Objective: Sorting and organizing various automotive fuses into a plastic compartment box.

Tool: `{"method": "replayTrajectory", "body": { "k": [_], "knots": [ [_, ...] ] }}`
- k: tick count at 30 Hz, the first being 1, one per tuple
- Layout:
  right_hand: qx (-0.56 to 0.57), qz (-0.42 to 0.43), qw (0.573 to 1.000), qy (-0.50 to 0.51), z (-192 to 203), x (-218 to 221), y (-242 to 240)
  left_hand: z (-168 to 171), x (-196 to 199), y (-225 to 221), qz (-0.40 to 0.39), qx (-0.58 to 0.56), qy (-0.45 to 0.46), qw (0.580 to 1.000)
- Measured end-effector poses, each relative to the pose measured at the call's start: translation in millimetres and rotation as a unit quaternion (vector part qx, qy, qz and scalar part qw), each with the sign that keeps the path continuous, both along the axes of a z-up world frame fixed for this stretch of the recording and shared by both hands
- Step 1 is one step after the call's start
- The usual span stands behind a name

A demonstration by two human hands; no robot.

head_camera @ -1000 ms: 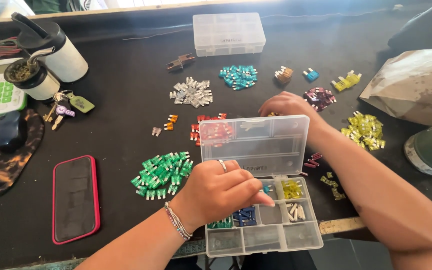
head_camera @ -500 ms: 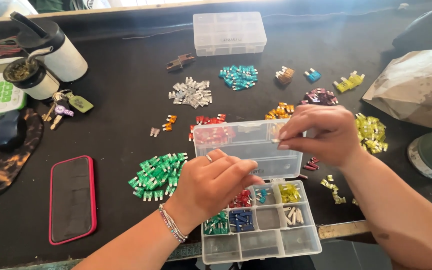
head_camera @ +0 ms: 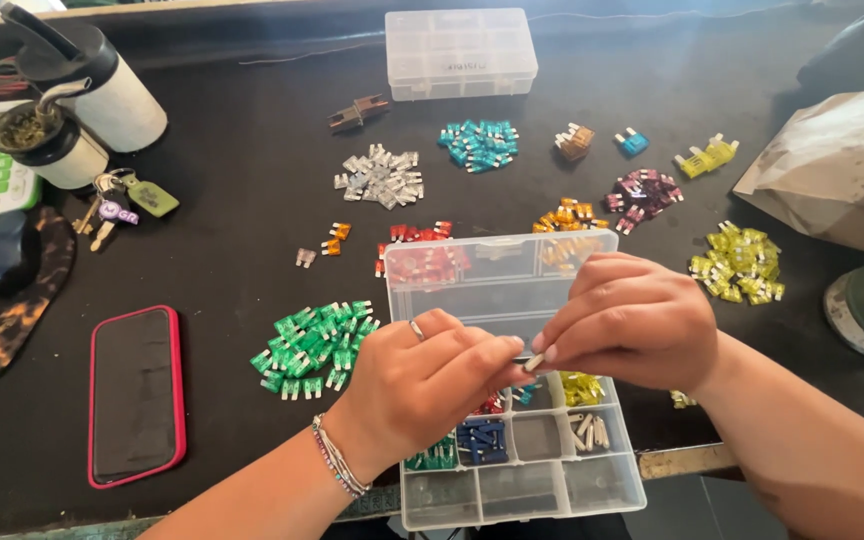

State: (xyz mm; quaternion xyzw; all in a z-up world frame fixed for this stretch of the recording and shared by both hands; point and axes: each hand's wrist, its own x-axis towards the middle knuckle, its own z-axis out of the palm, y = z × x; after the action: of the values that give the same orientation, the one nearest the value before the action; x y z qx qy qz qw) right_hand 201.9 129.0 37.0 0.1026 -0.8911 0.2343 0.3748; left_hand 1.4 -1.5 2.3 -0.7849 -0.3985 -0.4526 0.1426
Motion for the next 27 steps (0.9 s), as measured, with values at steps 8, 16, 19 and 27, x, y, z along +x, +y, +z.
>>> {"method": "replayTrajectory", "body": {
  "k": [8,16,19,27],
  "knots": [
    [0.004,0.010,1.000,0.010,-4.1,1.3,1.5,-5.8,-0.1,-1.3,-0.042,0.010,-0.002,0.999],
    [0.004,0.010,1.000,0.024,-5.5,0.6,0.1,-7.1,-0.9,-2.2,-0.053,0.015,-0.002,0.998],
    [0.003,-0.001,1.000,0.019,-5.4,0.5,0.6,-6.0,-0.9,-2.6,-0.053,0.019,0.003,0.998],
    [-0.017,0.013,1.000,-0.012,-4.4,-1.5,3.1,-3.0,-0.3,-2.8,-0.053,0.023,0.007,0.998]
  ]
}}
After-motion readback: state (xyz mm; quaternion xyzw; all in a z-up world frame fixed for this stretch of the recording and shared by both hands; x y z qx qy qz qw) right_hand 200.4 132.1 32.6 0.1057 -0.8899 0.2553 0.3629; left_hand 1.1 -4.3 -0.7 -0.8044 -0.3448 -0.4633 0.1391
